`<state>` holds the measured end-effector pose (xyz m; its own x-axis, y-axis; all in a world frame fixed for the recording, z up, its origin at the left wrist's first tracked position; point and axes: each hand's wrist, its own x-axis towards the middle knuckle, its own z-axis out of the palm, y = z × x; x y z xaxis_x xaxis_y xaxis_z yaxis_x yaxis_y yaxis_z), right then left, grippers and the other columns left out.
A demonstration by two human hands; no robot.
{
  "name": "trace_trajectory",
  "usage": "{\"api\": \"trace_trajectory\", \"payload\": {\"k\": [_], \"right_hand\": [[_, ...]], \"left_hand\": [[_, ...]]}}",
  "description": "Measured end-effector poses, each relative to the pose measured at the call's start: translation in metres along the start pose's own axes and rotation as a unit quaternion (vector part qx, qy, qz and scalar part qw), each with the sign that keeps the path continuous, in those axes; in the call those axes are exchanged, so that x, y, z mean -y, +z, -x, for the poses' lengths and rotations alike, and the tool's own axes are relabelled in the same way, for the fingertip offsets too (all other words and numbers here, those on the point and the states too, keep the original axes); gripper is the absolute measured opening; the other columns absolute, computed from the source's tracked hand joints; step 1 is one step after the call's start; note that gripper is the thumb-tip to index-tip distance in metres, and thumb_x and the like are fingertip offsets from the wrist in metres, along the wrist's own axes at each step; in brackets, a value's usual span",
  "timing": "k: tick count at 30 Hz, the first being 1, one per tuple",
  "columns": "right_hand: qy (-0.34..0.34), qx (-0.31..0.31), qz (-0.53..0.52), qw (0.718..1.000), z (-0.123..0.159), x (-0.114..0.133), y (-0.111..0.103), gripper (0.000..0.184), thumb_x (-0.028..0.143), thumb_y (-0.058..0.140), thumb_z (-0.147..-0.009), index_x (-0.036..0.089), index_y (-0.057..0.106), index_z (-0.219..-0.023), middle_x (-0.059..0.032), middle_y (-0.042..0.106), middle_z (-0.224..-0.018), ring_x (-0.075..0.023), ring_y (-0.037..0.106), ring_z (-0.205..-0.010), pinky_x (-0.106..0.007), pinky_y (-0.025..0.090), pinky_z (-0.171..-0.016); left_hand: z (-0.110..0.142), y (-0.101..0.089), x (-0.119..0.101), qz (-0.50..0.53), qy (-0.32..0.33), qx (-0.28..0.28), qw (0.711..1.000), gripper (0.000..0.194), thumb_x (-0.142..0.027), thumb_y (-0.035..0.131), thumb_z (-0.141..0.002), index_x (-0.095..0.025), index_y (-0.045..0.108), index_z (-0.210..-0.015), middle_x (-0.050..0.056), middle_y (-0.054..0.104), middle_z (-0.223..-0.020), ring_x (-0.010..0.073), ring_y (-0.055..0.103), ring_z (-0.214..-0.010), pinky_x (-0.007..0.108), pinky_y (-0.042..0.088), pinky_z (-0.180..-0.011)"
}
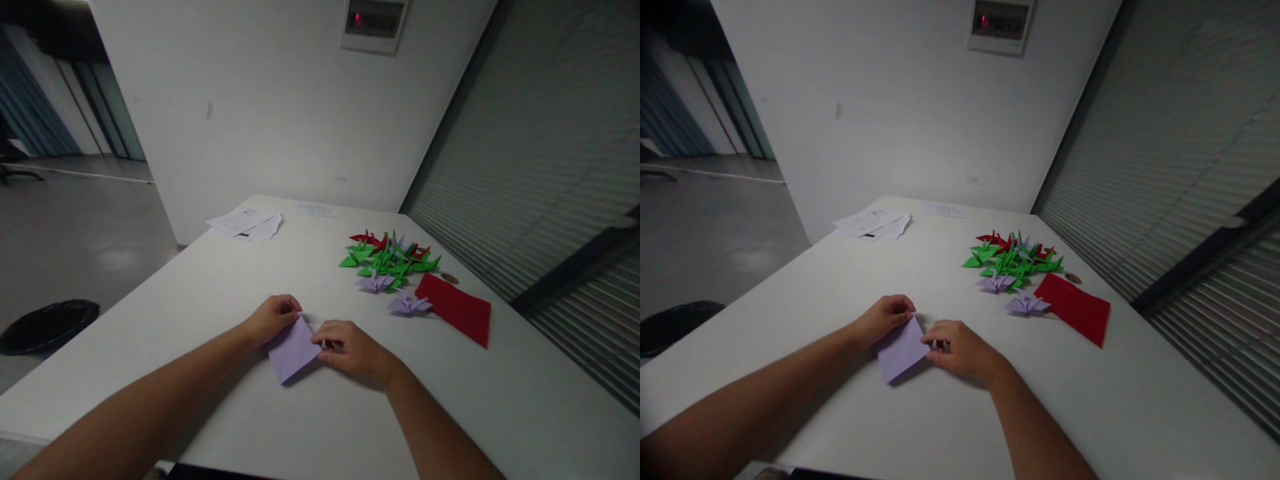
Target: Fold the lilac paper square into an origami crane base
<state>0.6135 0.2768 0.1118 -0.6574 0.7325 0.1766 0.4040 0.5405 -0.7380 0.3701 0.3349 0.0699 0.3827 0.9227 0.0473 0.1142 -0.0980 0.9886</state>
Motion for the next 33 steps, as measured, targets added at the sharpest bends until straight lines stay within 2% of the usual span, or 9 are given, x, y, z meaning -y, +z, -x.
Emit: {"api": "trace_trajectory", "payload": {"k": [7, 13, 17, 22, 25, 28, 31, 33], "right_hand": [[-0.024, -0.017, -0.004, 1.0, -0.001, -0.001, 0.002, 0.018, 0.029, 0.072, -0.092, 0.02, 0.08, -0.106, -0.0055, 0.073, -0.09, -0.017, 0.064, -0.079, -0.029, 0.05, -0.074], [-0.036, -0.011, 0.013, 0.999, -0.003, -0.008, 0.01, 0.018, 0.017, 0.072, -0.091, 0.022, 0.082, -0.105, -0.0042, 0.067, -0.093, -0.016, 0.064, -0.083, -0.027, 0.05, -0.076], [-0.046, -0.019, 0.029, 0.998, -0.003, -0.003, 0.009, 0.019, 0.012, 0.076, -0.087, 0.024, 0.082, -0.1, -0.0046, 0.06, -0.103, -0.0172, 0.061, -0.094, -0.028, 0.05, -0.083], [-0.081, -0.025, 0.111, 0.99, -0.005, -0.003, -0.005, 0.01, 0.017, 0.075, -0.09, 0.024, 0.082, -0.094, -0.0062, 0.069, -0.11, -0.0217, 0.057, -0.107, -0.034, 0.047, -0.094], [-0.077, 0.023, 0.147, 0.986, -0.005, -0.011, -0.012, 0.01, 0.019, 0.071, -0.094, 0.022, 0.081, -0.095, -0.0051, 0.076, -0.098, -0.0209, 0.061, -0.097, -0.035, 0.045, -0.092], [-0.062, 0.061, 0.171, 0.981, -0.005, -0.02, -0.014, 0.014, 0.019, 0.067, -0.097, 0.021, 0.08, -0.093, -0.0051, 0.078, -0.093, -0.0203, 0.065, -0.09, -0.035, 0.045, -0.091], [-0.043, 0.058, 0.163, 0.984, -0.004, -0.024, -0.015, 0.015, 0.019, 0.067, -0.097, 0.02, 0.081, -0.093, -0.0058, 0.079, -0.096, -0.0205, 0.067, -0.093, -0.034, 0.046, -0.093], [-0.026, 0.045, 0.147, 0.988, -0.002, -0.025, -0.015, 0.015, 0.02, 0.067, -0.096, 0.02, 0.082, -0.094, -0.0061, 0.079, -0.099, -0.0208, 0.067, -0.096, -0.034, 0.047, -0.094]], "left_hand": [[0.001, 0.0, 0.0, -0.029, 0.004, 0.021, 0.999, 0.027, -0.041, 0.073, -0.076, -0.016, 0.065, -0.085, 0.0, 0.063, -0.072, 0.014, 0.055, -0.064, 0.025, 0.043, -0.059], [0.003, 0.003, -0.005, -0.089, 0.017, 0.031, 0.995, 0.015, -0.03, 0.068, -0.081, -0.016, 0.067, -0.087, 0.001, 0.065, -0.074, 0.0139, 0.057, -0.065, 0.025, 0.045, -0.061], [0.006, 0.005, -0.008, -0.154, 0.047, 0.043, 0.986, 0.012, -0.023, 0.067, -0.083, -0.016, 0.07, -0.092, 0.004, 0.071, -0.083, 0.016, 0.062, -0.072, 0.027, 0.049, -0.067], [0.01, -0.002, -0.018, -0.269, 0.172, 0.051, 0.946, 0.019, -0.006, 0.068, -0.076, -0.017, 0.074, -0.09, 0.006, 0.071, -0.098, 0.0167, 0.064, -0.085, 0.026, 0.05, -0.075], [0.01, -0.009, -0.02, -0.288, 0.211, 0.117, 0.927, 0.016, -0.006, 0.066, -0.082, -0.017, 0.075, -0.089, 0.005, 0.073, -0.092, 0.0157, 0.065, -0.081, 0.025, 0.05, -0.075], [0.009, -0.014, -0.018, -0.313, 0.238, 0.188, 0.9, 0.019, -0.006, 0.063, -0.087, -0.017, 0.077, -0.094, 0.006, 0.077, -0.093, 0.018, 0.069, -0.086, 0.028, 0.052, -0.082], [0.009, -0.016, -0.019, -0.332, 0.281, 0.242, 0.868, 0.027, -0.002, 0.058, -0.089, -0.018, 0.078, -0.099, 0.009, 0.078, -0.105, 0.0204, 0.071, -0.097, 0.033, 0.052, -0.091], [0.01, -0.018, -0.021, -0.345, 0.311, 0.257, 0.848, 0.031, 0.0, 0.056, -0.09, -0.019, 0.079, -0.101, 0.01, 0.078, -0.111, 0.0215, 0.069, -0.101, 0.035, 0.051, -0.095]]}}
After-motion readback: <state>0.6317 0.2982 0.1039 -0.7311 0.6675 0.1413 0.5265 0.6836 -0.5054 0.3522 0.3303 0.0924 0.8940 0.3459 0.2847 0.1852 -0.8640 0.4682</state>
